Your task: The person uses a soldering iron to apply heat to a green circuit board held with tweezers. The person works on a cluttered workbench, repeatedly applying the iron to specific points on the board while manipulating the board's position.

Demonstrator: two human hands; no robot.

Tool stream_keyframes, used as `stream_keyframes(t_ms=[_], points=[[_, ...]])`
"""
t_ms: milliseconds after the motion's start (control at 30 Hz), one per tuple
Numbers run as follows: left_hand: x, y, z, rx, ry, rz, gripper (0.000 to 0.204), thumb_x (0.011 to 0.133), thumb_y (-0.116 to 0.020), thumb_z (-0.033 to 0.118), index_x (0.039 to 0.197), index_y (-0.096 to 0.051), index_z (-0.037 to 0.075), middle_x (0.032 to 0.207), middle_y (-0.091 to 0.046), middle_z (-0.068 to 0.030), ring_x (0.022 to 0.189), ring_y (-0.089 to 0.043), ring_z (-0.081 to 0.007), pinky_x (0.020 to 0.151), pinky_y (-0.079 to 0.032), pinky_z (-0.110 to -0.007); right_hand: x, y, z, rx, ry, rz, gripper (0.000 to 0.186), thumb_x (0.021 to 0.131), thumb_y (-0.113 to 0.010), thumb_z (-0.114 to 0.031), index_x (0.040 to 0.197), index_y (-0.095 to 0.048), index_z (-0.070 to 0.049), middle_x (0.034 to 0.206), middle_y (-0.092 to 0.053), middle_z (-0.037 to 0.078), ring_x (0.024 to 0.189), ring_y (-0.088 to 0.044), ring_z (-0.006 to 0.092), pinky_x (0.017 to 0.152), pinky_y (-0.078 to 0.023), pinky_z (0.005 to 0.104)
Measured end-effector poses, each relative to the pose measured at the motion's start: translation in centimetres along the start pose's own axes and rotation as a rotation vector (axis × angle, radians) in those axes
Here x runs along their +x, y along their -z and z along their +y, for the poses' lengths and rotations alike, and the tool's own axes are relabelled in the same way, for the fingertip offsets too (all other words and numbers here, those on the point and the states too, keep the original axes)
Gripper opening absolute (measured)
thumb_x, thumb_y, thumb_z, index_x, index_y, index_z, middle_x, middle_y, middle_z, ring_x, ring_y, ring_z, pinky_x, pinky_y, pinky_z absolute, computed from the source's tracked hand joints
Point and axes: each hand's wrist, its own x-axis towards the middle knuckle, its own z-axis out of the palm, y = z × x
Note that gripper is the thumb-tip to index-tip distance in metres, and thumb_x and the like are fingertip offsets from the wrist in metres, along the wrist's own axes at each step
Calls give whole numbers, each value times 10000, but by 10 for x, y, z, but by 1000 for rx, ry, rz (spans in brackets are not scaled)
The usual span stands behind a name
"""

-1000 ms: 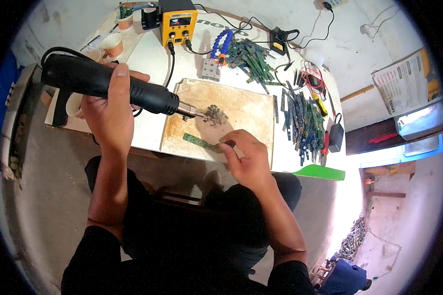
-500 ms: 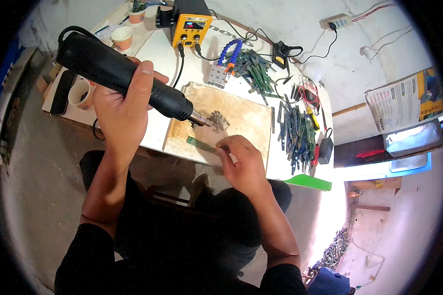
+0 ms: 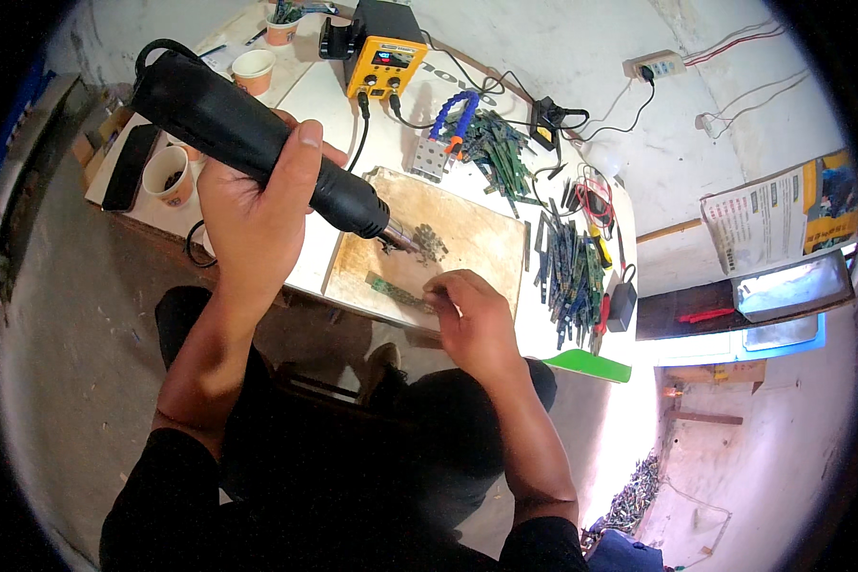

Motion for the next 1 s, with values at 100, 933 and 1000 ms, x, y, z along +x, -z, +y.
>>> stream_keyframes(t_ms=[100,933,1000], points=[[0,-1,1,62,-13,6,119,968,-764,91,936,-693,0,814,-734,-31,707,-636,-50,623,-503,-215,-5,5,-1,16,15,36,136,885,-743,72,992,-717,-7,948,-730,159,846,-731,307,755,-572,358],[-18,-17,-3,32,96,-93,62,977,-712,-2,962,-658,-30,854,-742,-76,798,-690,-101,747,-546,-259,-30,78,173,125,-314,685,165,1041,-696,-144,1094,-723,10,889,-676,-8,814,-600,68,754,-482,225],[-19,-21,-4,43,99,-84,50,979,-699,-11,968,-654,-31,853,-743,-77,805,-695,-109,758,-546,-262,-44,80,192,223,-296,714,128,1014,-714,-97,1091,-732,4,897,-699,-1,802,-615,63,743,-492,223]])
